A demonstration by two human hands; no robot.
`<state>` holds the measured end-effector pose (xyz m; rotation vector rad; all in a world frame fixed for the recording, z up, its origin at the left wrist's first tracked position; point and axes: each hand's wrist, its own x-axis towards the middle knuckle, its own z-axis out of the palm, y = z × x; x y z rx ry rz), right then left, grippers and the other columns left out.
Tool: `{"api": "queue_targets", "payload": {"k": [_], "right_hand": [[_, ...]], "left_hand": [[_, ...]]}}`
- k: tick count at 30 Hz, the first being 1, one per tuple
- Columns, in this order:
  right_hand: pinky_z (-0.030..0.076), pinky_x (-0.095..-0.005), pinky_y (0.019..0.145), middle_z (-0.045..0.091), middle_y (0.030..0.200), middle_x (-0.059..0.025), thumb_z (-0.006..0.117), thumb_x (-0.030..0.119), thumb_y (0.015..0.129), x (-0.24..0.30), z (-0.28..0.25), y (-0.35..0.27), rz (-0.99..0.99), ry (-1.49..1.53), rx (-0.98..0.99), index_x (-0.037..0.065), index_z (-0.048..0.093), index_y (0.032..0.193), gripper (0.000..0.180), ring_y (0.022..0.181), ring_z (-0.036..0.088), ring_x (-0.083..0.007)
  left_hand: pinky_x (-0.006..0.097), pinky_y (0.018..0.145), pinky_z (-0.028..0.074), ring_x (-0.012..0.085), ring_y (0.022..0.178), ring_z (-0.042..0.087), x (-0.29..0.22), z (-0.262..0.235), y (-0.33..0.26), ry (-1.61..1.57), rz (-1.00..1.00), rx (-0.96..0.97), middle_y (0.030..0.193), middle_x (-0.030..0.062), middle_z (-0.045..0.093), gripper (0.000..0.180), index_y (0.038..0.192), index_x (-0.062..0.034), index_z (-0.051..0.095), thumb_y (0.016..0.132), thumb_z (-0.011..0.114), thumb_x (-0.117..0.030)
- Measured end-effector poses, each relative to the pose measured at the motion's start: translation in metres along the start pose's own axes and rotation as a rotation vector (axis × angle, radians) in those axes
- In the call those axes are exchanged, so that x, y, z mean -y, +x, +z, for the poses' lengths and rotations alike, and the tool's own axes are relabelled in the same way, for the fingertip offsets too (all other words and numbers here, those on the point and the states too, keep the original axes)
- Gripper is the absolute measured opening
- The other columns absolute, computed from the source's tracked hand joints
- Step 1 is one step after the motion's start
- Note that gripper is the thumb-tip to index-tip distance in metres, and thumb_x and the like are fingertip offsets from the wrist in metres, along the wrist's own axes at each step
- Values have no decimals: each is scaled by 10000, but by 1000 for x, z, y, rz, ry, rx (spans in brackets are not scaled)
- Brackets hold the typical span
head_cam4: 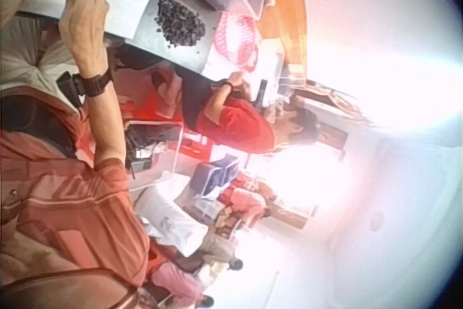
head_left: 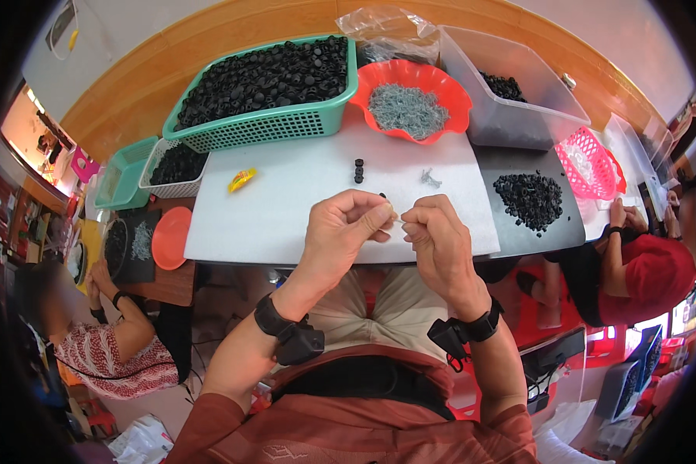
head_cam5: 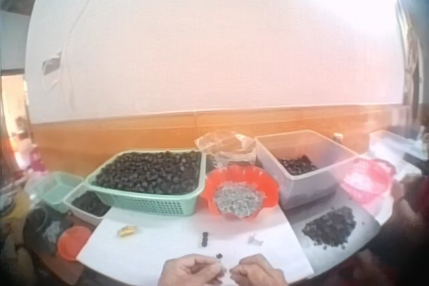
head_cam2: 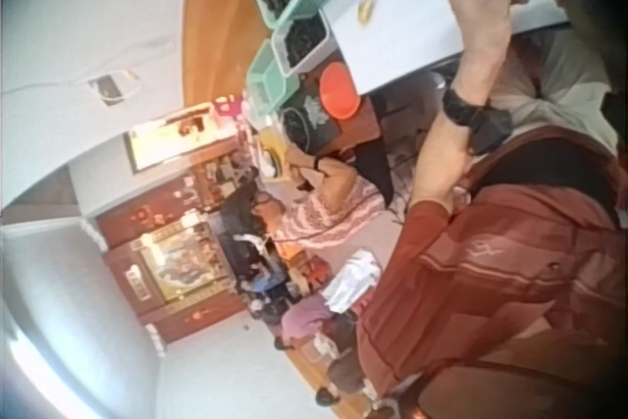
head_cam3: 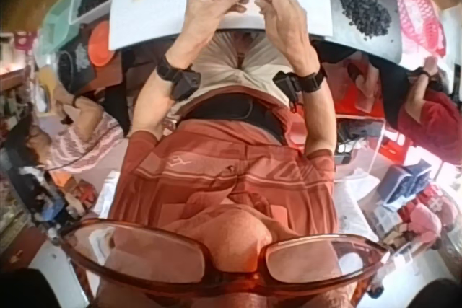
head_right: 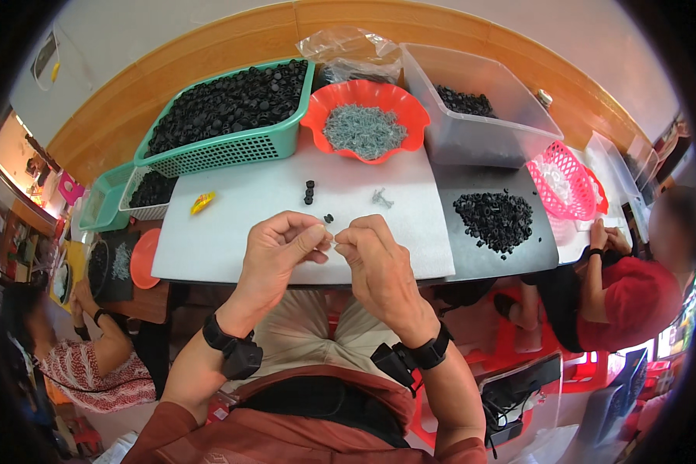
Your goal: Assembling small black plastic components by hand at a workstation.
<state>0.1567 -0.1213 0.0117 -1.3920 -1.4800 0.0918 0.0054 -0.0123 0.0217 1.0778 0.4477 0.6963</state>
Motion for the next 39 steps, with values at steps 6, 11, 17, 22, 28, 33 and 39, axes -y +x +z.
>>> {"api": "queue_targets", "payload": {"k": [6, 11, 17, 22, 28, 33, 39], "right_hand": [[535, -374, 671, 616, 1012, -167, 649, -41, 953, -11, -3, -3, 45, 52, -49, 3, 613, 1059, 120, 771, 641, -315], [524, -365, 685, 613, 1005, -161, 634, -1, 986, -13, -4, -5, 93, 73, -46, -3, 615, 1053, 70, 769, 623, -295], [514, -347, 686, 608, 996, -147, 630, 23, 1001, -15, -4, -9, 139, 97, -50, 0, 621, 1043, 49, 764, 611, -271], [505, -341, 697, 604, 982, -143, 627, 23, 1003, -17, -3, -10, 137, 110, -53, -1, 621, 1035, 41, 776, 604, -262], [494, -333, 676, 597, 970, -131, 622, 19, 1006, -18, -1, -7, 134, 129, -66, -1, 617, 1021, 25, 757, 589, -237], [485, -300, 637, 581, 967, -101, 609, 20, 1021, -16, 3, -5, 151, 212, -75, 1, 615, 1010, 22, 724, 568, -172], [493, -261, 600, 574, 973, -73, 590, 37, 1044, -15, 8, -7, 196, 297, -74, 5, 612, 1004, 56, 682, 563, -114]], "left_hand": [[342, 752, 564, 208, 877, 700, 3, -15, 22, 1030, 459, -87, 976, 93, 749, 207, 1099, -14, 728, 900, 757, -67], [404, 851, 541, 320, 970, 659, 15, -24, 39, 1323, 620, -26, 1001, 109, 746, 220, 1071, -58, 748, 856, 751, -102], [401, 850, 540, 297, 968, 667, 16, -27, 45, 1370, 585, 51, 998, 90, 744, 145, 1012, -66, 763, 881, 731, -118], [391, 834, 546, 295, 944, 674, 12, -24, 40, 1340, 580, 85, 995, 89, 734, 139, 1015, -63, 762, 888, 729, -110], [343, 791, 551, 281, 879, 694, -2, -12, 26, 1056, 470, 166, 975, 119, 719, 157, 1060, -23, 740, 924, 714, -94], [299, 797, 550, 173, 881, 700, -7, -8, 20, 917, 275, 235, 1018, 99, 741, 183, 1104, 0, 727, 953, 707, -101], [287, 833, 602, 134, 928, 708, 6, -11, 22, 375, 85, 201, 1078, 126, 752, 144, 1076, 42, 693, 949, 721, -19]]}}
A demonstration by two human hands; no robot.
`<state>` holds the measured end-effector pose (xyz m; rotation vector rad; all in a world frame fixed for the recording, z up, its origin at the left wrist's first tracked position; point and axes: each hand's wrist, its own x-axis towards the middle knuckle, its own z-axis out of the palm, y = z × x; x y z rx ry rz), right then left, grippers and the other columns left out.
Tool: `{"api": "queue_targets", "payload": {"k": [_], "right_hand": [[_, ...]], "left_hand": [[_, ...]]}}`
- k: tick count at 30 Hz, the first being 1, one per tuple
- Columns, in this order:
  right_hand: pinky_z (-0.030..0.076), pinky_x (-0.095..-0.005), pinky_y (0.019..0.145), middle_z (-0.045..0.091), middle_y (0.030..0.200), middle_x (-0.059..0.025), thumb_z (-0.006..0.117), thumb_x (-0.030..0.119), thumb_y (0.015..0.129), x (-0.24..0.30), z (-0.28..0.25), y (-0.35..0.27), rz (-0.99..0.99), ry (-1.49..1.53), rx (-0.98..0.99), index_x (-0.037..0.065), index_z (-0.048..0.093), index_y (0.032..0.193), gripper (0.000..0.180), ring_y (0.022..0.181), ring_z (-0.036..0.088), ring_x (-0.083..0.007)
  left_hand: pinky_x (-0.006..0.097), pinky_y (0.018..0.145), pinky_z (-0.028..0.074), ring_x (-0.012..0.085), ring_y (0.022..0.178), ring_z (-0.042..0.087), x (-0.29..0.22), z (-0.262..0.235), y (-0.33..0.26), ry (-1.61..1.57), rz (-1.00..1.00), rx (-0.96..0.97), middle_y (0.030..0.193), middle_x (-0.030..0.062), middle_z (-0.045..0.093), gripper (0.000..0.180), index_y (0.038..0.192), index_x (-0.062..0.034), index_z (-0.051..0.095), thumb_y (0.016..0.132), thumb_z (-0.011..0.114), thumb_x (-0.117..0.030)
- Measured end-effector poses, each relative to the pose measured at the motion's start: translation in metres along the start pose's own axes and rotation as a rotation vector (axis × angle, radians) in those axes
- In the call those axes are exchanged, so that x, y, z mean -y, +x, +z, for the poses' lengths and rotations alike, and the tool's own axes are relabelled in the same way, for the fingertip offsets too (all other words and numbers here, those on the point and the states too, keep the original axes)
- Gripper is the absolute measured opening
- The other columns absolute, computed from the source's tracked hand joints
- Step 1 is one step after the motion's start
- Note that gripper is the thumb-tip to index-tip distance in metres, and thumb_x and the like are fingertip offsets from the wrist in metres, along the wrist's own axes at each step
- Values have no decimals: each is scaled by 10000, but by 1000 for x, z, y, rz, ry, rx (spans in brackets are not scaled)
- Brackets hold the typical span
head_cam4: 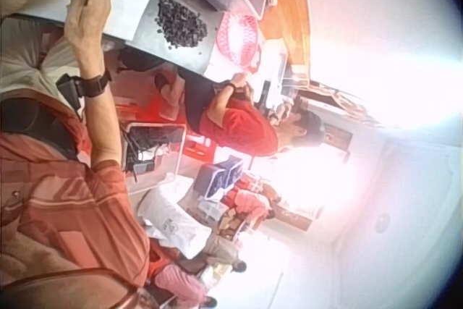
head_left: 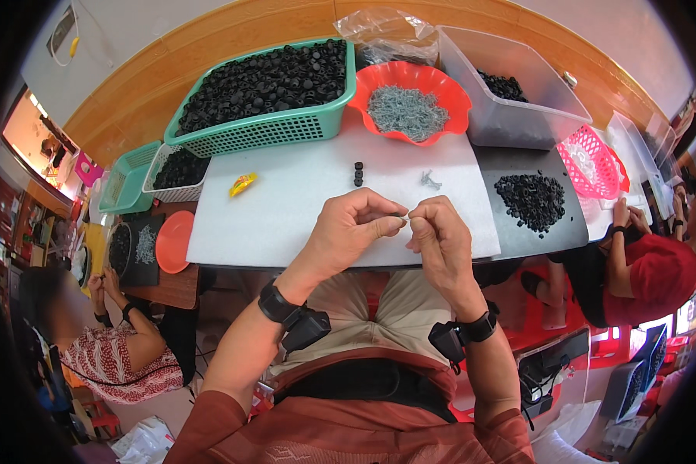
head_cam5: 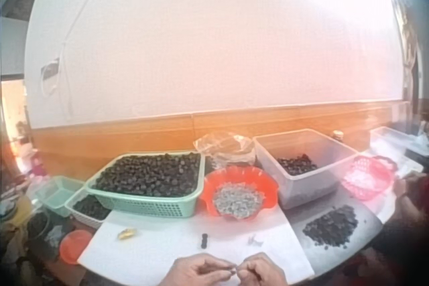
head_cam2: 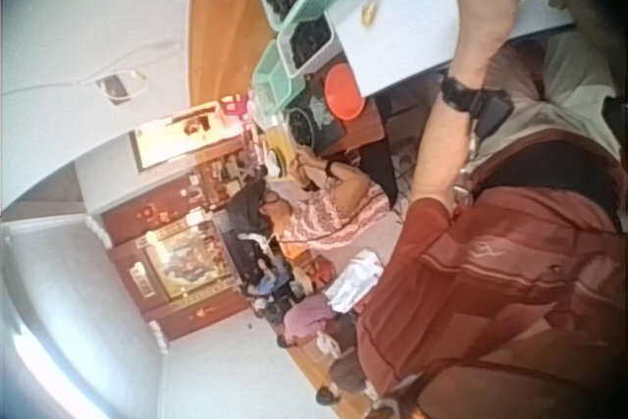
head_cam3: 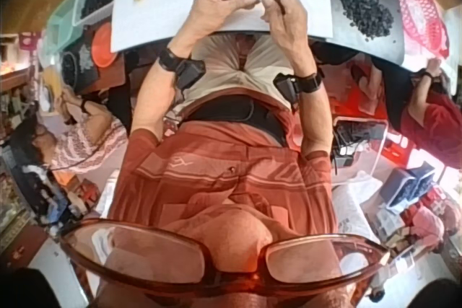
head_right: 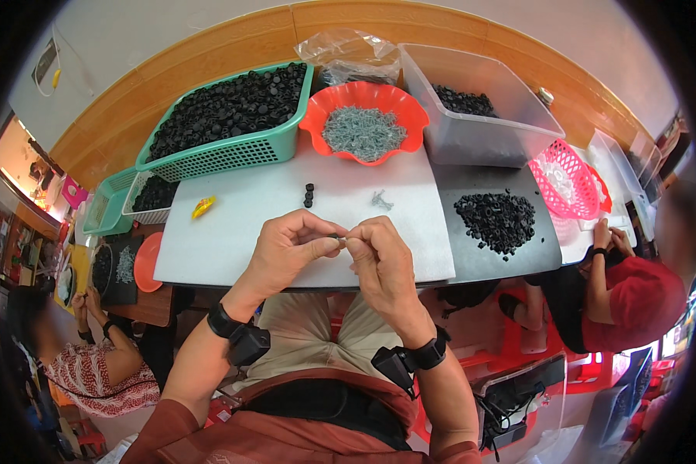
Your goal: Assembling small black plastic components by hand at a workstation.
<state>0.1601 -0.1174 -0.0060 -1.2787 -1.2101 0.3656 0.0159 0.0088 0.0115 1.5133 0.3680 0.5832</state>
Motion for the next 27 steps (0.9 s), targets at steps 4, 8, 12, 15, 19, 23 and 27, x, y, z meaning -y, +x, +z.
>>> {"api": "queue_targets", "payload": {"k": [4, 8, 12, 15, 19, 23, 27], "right_hand": [[529, -246, 603, 567, 984, -62, 590, 53, 1050, 0, 1, -1, 27, 60, -5, 7, 612, 1009, 66, 699, 572, -95], [541, -244, 604, 565, 996, -63, 594, 55, 1047, -2, 2, -2, 37, 95, -10, 7, 613, 1013, 62, 708, 575, -93], [537, -244, 607, 562, 1001, -67, 597, 48, 1044, 1, 3, -1, 20, 97, -11, 2, 613, 1016, 56, 711, 576, -97], [532, -244, 610, 562, 1003, -71, 602, 34, 1036, 4, 4, 0, 4, 81, -8, 0, 614, 1017, 41, 712, 576, -101], [509, -256, 606, 567, 998, -75, 614, 17, 1024, 3, 6, 0, -11, 71, -14, 0, 619, 1015, 20, 705, 574, -112], [482, -262, 602, 569, 981, -74, 618, 17, 1022, 4, 6, 1, -33, 37, -16, 3, 623, 1006, 21, 698, 569, -117], [481, -298, 614, 587, 954, -93, 639, 2, 999, 4, 7, 1, -72, -26, -28, 4, 624, 1000, 15, 695, 577, -168]], "left_hand": [[307, 812, 622, 155, 893, 721, 4, -6, -1, -111, 6, -26, 1045, 144, 750, 140, 1029, 31, 686, 905, 751, 37], [299, 794, 621, 161, 863, 726, 6, -9, -4, -224, -31, -34, 1025, 139, 751, 130, 1005, 31, 701, 893, 766, 37], [290, 788, 623, 166, 857, 731, 7, -10, -5, -253, -75, -44, 1033, 141, 753, 141, 1033, 31, 722, 899, 763, 27], [290, 802, 633, 170, 882, 739, 5, -10, -7, -325, -153, -46, 1045, 142, 754, 165, 1086, 29, 731, 923, 748, 4], [300, 852, 647, 181, 944, 746, 5, -9, -8, -441, -159, -43, 1076, 145, 748, 172, 1121, 33, 722, 961, 720, -29], [284, 864, 640, 172, 949, 741, 4, -7, -9, -451, -169, -24, 1065, 117, 742, 197, 1136, 52, 722, 974, 718, -61], [286, 864, 643, 172, 952, 741, 4, -5, -9, -460, -165, -23, 1064, 117, 741, 192, 1139, 49, 721, 976, 712, -52]]}}
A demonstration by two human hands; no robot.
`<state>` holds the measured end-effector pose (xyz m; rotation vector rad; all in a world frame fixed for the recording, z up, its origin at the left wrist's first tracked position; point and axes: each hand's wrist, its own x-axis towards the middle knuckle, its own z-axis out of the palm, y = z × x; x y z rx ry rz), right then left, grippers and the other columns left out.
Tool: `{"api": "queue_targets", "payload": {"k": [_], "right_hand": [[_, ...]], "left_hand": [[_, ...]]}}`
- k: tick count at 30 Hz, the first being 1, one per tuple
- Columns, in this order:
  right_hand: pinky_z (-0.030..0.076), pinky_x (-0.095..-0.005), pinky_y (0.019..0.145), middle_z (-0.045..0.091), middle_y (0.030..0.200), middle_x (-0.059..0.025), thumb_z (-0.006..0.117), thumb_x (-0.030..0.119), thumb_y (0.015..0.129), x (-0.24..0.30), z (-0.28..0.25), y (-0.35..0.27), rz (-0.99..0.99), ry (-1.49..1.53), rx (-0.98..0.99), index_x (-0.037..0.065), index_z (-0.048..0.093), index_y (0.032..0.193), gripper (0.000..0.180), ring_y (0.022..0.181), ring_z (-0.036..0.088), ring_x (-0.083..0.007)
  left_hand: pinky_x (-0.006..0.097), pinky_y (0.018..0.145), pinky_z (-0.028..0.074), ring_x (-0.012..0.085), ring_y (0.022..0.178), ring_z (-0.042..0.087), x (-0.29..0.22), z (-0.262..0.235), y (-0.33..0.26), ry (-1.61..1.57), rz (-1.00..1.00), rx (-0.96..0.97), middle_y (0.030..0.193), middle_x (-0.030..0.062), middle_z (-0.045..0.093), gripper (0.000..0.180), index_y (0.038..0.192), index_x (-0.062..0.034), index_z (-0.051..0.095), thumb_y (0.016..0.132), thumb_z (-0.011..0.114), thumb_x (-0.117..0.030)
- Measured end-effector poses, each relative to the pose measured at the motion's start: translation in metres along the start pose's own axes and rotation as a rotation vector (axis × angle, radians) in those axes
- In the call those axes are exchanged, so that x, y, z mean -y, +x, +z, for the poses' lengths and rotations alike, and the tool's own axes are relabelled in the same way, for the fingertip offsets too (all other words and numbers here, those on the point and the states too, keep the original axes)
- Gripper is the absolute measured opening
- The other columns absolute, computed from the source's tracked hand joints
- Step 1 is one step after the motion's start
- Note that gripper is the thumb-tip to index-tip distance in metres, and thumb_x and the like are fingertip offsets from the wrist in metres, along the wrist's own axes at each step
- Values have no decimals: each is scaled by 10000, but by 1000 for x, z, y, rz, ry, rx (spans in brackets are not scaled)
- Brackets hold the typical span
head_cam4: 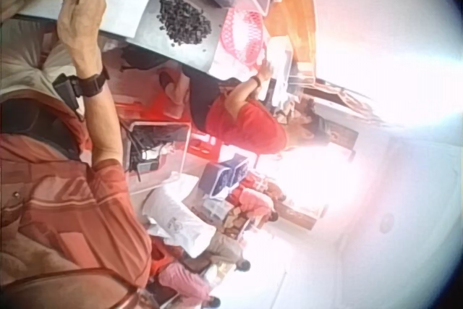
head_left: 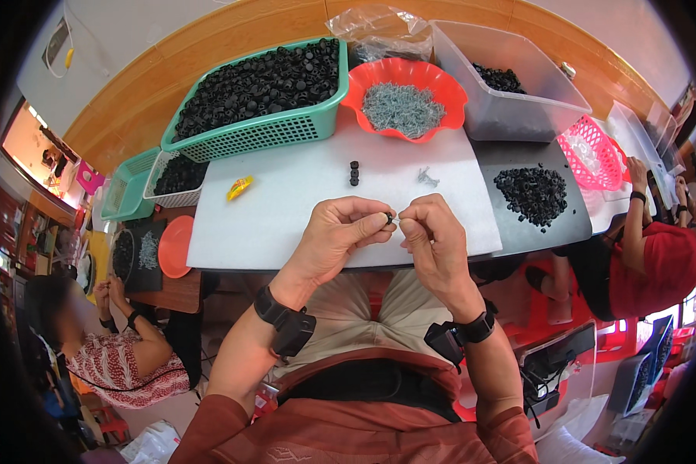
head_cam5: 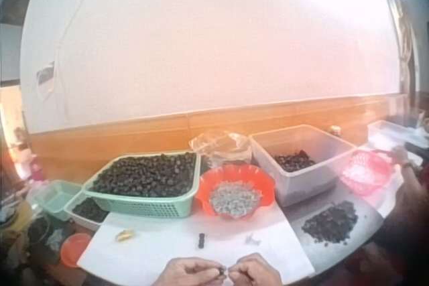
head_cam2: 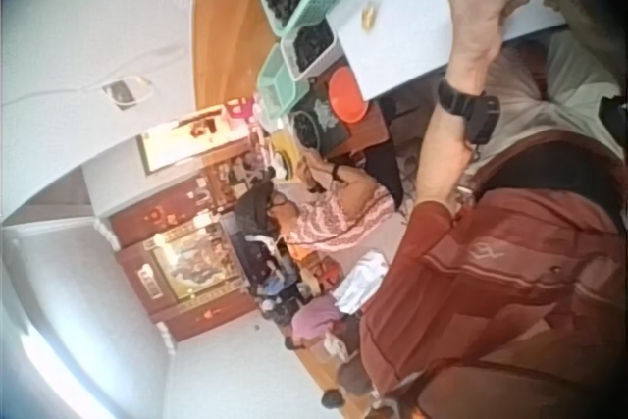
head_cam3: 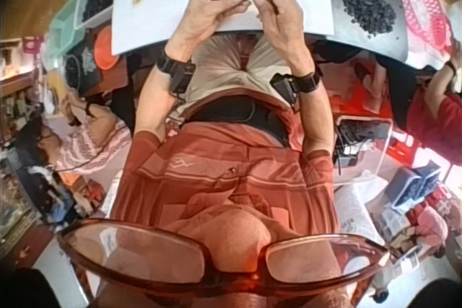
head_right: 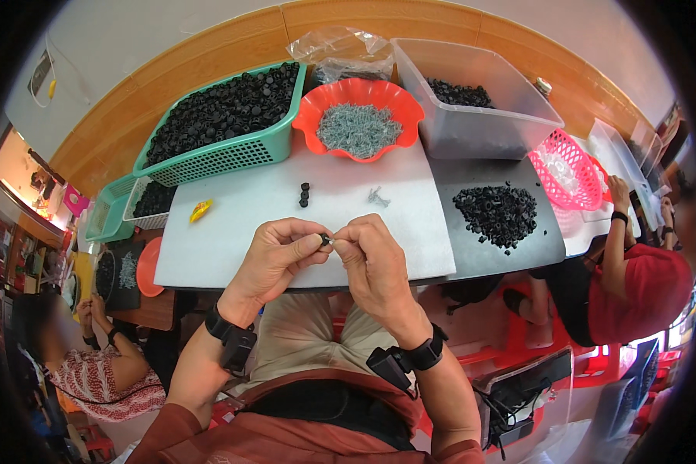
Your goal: Assembling small black plastic components by hand at a workstation.
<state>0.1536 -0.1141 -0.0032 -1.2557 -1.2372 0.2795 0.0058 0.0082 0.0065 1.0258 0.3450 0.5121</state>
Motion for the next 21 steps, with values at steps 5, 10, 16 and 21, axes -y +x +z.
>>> {"api": "queue_targets", "payload": {"k": [5, 10, 16, 21], "right_hand": [[509, -343, 647, 607, 956, -126, 660, -6, 974, 1, -1, -1, -21, -83, 13, 7, 626, 1011, 53, 715, 605, -251], [523, -358, 670, 610, 963, -143, 659, 7, 976, 3, -2, 0, -46, -160, 25, 9, 629, 1022, 54, 748, 635, -294], [519, -350, 661, 615, 964, -125, 648, 20, 993, -2, 1, 0, 4, -66, 20, 2, 639, 1028, 40, 751, 638, -258], [509, -323, 642, 612, 969, -112, 643, 7, 993, -2, 1, 2, 13, -47, 12, -5, 652, 1034, 44, 745, 624, -213]], "left_hand": [[287, 864, 645, 171, 944, 741, 1, -1, 1, -19, 17, 13, 1061, 122, 741, 178, 1130, 49, 721, 977, 705, -42], [285, 846, 639, 163, 913, 737, 0, 1, 0, 59, 12, 1, 1028, 122, 744, 181, 1125, 47, 722, 978, 712, -60], [281, 822, 631, 157, 884, 733, -1, 4, 0, 104, 13, 1, 993, 110, 744, 185, 1111, 46, 714, 981, 720, -85], [285, 806, 640, 175, 885, 744, -5, 6, 1, 90, -12, 9, 996, 105, 743, 143, 1086, 21, 697, 974, 721, -64]]}}
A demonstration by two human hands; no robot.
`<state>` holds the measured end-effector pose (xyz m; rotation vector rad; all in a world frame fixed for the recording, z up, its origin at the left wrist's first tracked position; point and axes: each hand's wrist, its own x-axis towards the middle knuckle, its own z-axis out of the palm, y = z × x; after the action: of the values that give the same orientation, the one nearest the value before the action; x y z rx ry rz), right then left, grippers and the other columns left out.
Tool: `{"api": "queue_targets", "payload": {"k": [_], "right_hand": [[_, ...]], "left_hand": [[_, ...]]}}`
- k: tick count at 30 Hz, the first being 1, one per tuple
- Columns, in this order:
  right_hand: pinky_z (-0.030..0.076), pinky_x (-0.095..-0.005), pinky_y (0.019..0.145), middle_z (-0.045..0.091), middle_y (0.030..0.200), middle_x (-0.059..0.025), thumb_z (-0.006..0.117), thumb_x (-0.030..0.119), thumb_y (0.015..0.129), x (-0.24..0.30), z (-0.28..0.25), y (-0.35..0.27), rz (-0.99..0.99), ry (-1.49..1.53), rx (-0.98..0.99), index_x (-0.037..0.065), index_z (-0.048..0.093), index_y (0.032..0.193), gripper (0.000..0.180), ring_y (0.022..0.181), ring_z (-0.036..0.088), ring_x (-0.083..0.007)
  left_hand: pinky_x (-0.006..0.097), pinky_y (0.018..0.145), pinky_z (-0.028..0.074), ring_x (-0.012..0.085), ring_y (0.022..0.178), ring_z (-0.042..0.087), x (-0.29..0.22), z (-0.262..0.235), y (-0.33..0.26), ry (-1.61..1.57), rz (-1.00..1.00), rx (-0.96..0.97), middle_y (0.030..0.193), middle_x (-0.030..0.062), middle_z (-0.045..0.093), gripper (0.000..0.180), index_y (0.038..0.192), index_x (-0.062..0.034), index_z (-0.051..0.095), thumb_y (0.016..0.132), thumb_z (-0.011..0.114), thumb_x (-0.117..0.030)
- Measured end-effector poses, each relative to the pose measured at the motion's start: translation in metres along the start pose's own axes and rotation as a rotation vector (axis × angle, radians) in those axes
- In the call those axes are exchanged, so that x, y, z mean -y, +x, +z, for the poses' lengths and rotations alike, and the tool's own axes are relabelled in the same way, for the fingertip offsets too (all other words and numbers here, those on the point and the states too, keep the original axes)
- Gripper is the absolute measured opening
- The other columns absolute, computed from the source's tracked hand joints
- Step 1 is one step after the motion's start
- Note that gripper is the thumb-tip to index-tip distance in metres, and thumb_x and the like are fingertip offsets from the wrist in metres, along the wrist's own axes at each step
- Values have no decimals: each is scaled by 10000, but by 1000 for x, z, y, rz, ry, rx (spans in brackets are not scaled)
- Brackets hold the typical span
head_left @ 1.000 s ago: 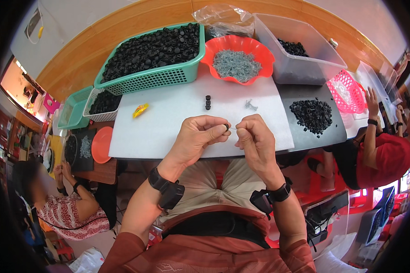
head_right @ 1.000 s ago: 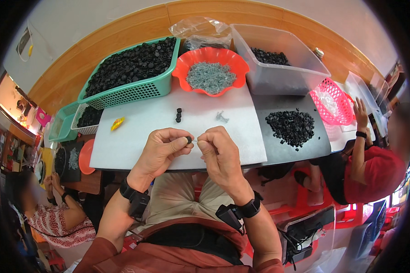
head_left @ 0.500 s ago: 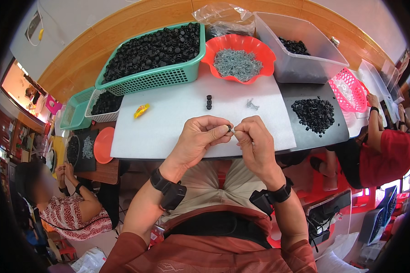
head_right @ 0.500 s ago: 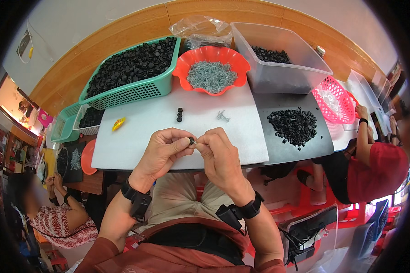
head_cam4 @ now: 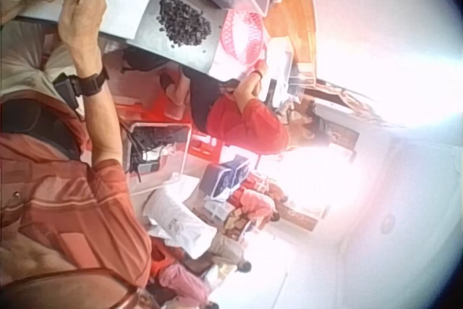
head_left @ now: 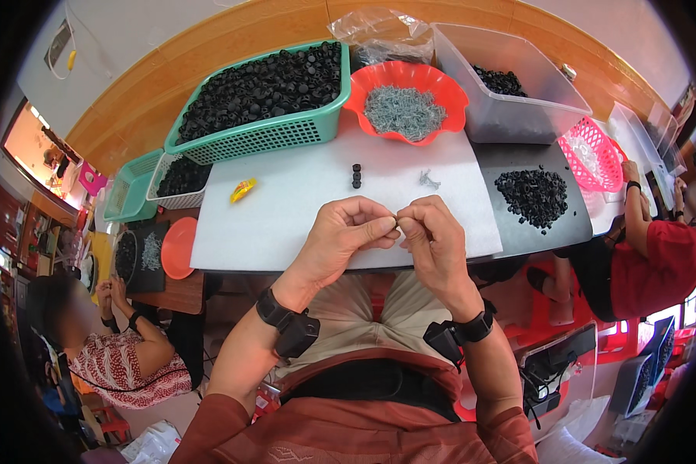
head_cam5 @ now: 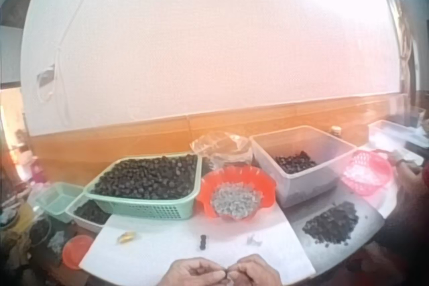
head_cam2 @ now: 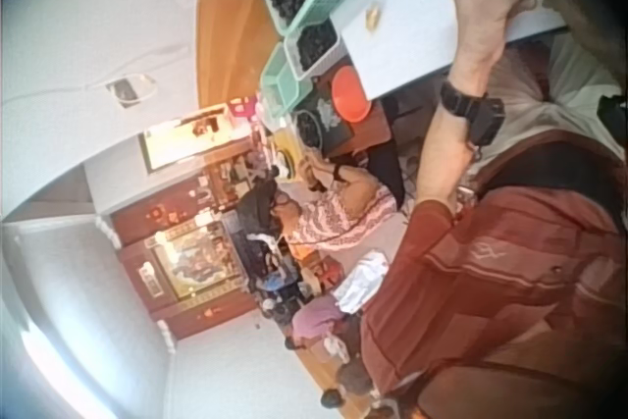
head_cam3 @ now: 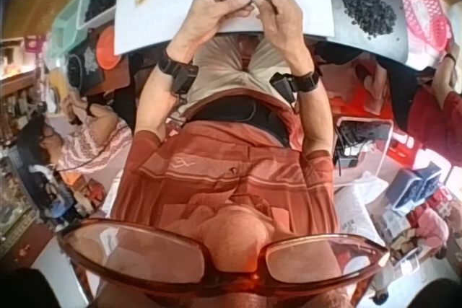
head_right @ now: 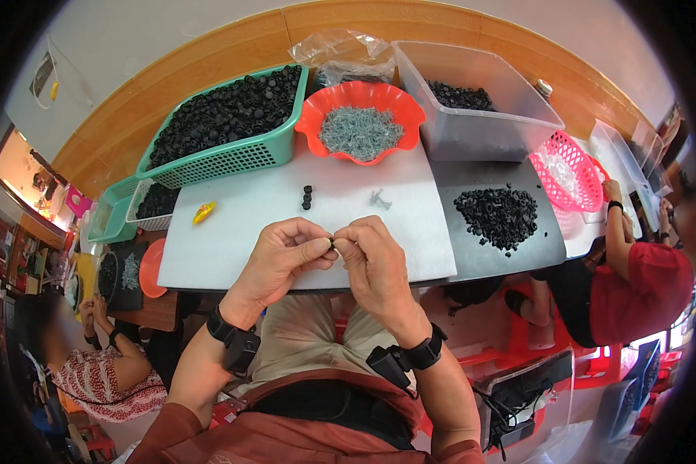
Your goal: Assembling small black plastic components by hand at a workstation.
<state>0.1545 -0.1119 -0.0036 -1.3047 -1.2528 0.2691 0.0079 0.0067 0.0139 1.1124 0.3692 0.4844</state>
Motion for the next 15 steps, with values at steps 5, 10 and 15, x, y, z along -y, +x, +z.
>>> {"api": "queue_targets", "payload": {"k": [5, 10, 15], "right_hand": [[498, -297, 609, 621, 999, -118, 656, -16, 974, 3, -1, 0, -35, -27, -15, -7, 672, 1101, 129, 726, 618, -182], [501, -291, 570, 643, 1086, -128, 773, -18, 874, 12, -5, -2, -88, -101, 4, 9, 682, 1221, 360, 651, 616, -153], [507, -292, 564, 644, 1099, -125, 803, -6, 850, 11, -5, -3, -87, -119, -9, 16, 680, 1233, 403, 635, 610, -152]], "left_hand": [[273, 831, 630, 145, 905, 730, -1, 3, -3, -120, -28, -5, 1005, 82, 729, 146, 1082, 14, 696, 987, 715, -96], [270, 818, 615, 131, 913, 716, -2, 7, -4, -171, -59, -18, 1012, 62, 724, 125, 1058, -9, 707, 984, 718, -110], [265, 800, 598, 113, 912, 700, 1, 9, -5, -186, -88, -8, 1010, 38, 717, 112, 1036, -32, 720, 987, 718, -132]]}}
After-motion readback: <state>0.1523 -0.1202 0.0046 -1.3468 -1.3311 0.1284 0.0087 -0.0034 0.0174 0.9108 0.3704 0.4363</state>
